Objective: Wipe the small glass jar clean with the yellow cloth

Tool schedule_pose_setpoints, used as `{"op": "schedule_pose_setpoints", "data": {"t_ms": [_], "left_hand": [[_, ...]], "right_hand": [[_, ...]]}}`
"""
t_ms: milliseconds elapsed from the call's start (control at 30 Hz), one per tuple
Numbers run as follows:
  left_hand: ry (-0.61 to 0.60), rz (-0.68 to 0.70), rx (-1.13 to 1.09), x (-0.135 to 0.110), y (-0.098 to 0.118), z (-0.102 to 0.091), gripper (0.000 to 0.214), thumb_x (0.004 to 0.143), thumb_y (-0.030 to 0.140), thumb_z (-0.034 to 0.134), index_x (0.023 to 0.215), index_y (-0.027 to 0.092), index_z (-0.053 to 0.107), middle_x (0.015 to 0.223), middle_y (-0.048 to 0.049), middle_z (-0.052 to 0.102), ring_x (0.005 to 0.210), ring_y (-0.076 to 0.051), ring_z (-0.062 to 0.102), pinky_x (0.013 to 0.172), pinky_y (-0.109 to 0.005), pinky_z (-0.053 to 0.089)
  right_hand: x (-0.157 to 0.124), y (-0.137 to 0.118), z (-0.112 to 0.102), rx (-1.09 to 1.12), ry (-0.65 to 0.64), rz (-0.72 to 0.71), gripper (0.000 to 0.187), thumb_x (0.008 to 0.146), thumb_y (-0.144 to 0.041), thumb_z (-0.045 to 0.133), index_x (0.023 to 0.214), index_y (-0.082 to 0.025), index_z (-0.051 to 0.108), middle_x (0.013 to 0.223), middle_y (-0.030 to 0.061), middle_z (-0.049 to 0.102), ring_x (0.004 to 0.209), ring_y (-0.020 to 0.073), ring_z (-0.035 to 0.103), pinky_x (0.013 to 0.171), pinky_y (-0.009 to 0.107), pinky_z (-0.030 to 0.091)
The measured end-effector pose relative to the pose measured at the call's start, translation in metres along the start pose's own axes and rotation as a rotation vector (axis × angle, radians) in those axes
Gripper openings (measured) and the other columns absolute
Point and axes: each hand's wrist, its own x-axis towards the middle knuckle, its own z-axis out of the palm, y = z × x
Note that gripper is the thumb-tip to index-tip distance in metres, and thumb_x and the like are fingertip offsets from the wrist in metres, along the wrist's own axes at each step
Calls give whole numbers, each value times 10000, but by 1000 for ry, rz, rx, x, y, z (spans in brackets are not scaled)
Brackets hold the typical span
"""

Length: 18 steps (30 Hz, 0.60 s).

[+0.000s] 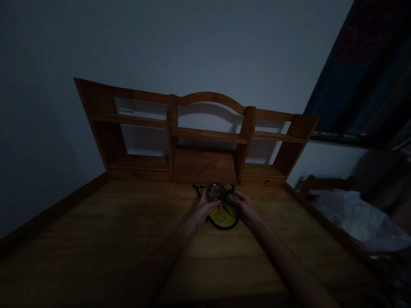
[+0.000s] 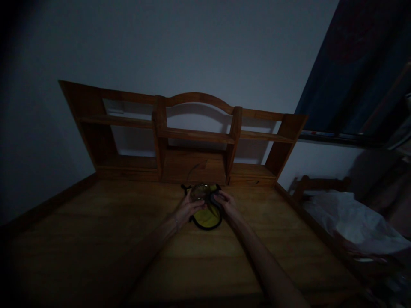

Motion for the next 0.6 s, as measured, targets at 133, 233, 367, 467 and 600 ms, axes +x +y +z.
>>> {"op": "schedule_pose_setpoints", "data": {"t_ms": [133, 233, 367, 467, 600], "left_hand": [[6, -7, -35, 1, -3, -2, 677, 662, 74, 740, 1266, 217, 469, 1099, -91, 653, 783, -161, 672, 767, -321, 560], [10, -21, -87, 2, -4, -4, 626, 670, 40, 717, 1240, 196, 511, 1079, -99, 665, 788, -172, 673, 788, -342, 558], [14, -68, -200, 4, -1, -8, 542, 689, -5, 674, 1190, 163, 556, 1048, -105, 683, 814, -191, 682, 841, -373, 547], [21, -149, -337, 6, 4, -13, 400, 728, 17, 655, 1107, 129, 599, 1014, -108, 693, 833, -193, 683, 861, -350, 538], [4, -222, -475, 6, 14, -15, 365, 846, 396, 636, 1094, 129, 617, 995, -116, 693, 763, -180, 668, 721, -301, 555]], "right_hand": [[-1, 0, 0, 22, 16, 16, 350, 653, -309, 826, 964, -198, 709, 979, 36, 725, 849, 178, 667, 805, 282, 494], [0, 1, -1, 42, 21, 14, 331, 659, -296, 830, 958, -209, 717, 967, 28, 728, 844, 170, 662, 803, 272, 489], [2, 1, -3, 74, 4, 33, 322, 671, -277, 826, 967, -210, 718, 984, 31, 726, 861, 172, 660, 816, 273, 487], [2, 0, -4, 100, -12, 46, 292, 695, -278, 808, 962, -205, 716, 994, 35, 723, 862, 177, 661, 815, 279, 490], [1, 0, -3, 120, -28, 17, 268, 719, -268, 789, 968, -203, 716, 1004, 31, 720, 866, 173, 660, 804, 267, 495]]}}
